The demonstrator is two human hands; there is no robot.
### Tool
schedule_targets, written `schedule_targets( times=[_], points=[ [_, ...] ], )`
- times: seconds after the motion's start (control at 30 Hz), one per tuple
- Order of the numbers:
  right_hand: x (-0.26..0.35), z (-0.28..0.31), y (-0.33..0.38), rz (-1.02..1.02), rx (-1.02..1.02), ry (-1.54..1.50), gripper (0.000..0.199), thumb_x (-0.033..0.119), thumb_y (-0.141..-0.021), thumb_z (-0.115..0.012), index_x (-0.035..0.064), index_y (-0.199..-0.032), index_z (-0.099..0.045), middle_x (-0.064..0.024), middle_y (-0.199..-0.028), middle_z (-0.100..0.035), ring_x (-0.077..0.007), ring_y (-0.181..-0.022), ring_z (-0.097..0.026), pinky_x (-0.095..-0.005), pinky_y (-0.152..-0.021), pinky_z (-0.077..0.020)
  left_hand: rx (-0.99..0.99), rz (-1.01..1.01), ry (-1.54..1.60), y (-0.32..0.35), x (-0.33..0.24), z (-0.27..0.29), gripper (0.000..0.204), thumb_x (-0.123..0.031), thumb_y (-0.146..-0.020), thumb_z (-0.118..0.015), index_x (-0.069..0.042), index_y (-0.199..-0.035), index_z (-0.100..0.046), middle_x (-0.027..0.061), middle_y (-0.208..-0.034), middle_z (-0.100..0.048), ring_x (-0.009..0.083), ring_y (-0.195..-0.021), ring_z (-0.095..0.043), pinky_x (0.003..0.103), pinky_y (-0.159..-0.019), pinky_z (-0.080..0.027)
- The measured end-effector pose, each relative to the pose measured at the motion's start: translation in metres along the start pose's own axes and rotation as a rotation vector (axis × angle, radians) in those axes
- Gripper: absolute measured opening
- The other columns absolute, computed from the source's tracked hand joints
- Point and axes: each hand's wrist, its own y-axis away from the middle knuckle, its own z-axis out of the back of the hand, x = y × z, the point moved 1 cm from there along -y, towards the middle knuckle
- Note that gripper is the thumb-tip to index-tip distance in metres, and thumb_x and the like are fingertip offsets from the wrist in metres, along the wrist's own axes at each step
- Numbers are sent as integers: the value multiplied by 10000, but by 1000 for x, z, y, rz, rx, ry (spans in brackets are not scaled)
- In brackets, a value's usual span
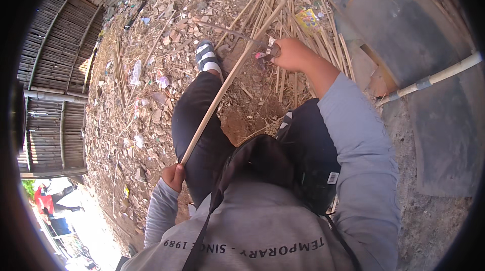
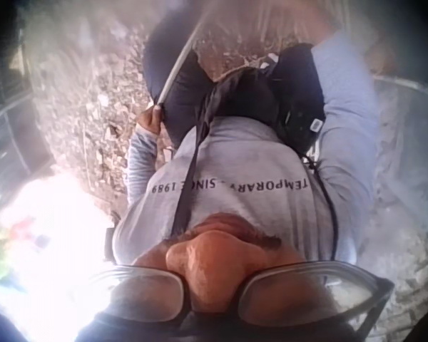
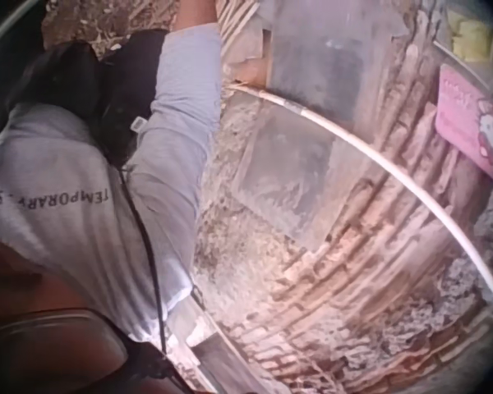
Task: The person scrapes the side of a thin wooden strip using the edge of a blade while sitting on the ground.
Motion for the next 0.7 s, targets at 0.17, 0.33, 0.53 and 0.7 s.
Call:
schedule_targets(
  times=[0.17, 0.33, 0.53, 0.7],
  points=[
    [42, -18, 18, 250, 151, 263, 257, 235, -768, -714, 60, -948, -662, -176, -842, -669, -370, -828, -656, -470, -732, -510, 42, 85, 99, 2, 0, 1, 567, -452, -1024, -421, 21, -770, -604, 120, -610, -591, 237, -583, -596, 360, -572, -459],
    [2, -7, -6, 16, 26, 64, 320, 260, -773, -733, 27, -978, -656, -193, -872, -676, -367, -849, -665, -458, -745, -519, 10, 56, 61, 0, -4, 0, 553, -445, -1024, -435, 16, -761, -590, 97, -603, -574, 211, -579, -571, 353, -577, -454],
    [25, -9, 12, 128, 91, 123, 285, 245, -773, -720, 57, -977, -654, -174, -847, -665, -359, -846, -661, -466, -736, -514, 15, 87, 112, 0, -2, 1, 602, -479, -1029, -400, -10, -683, -554, 24, -582, -519, 134, -574, -511, 315, -556, -410],
    [42, -12, 26, 322, -2, 326, 260, 217, -723, -747, 82, -920, -644, -186, -751, -632, -399, -787, -635, -500, -692, -489, -15, 84, 102, 3, -7, -3, 572, -453, -1028, -416, -21, -674, -541, 66, -555, -515, 214, -526, -530, 370, -529, -402]
  ],
)
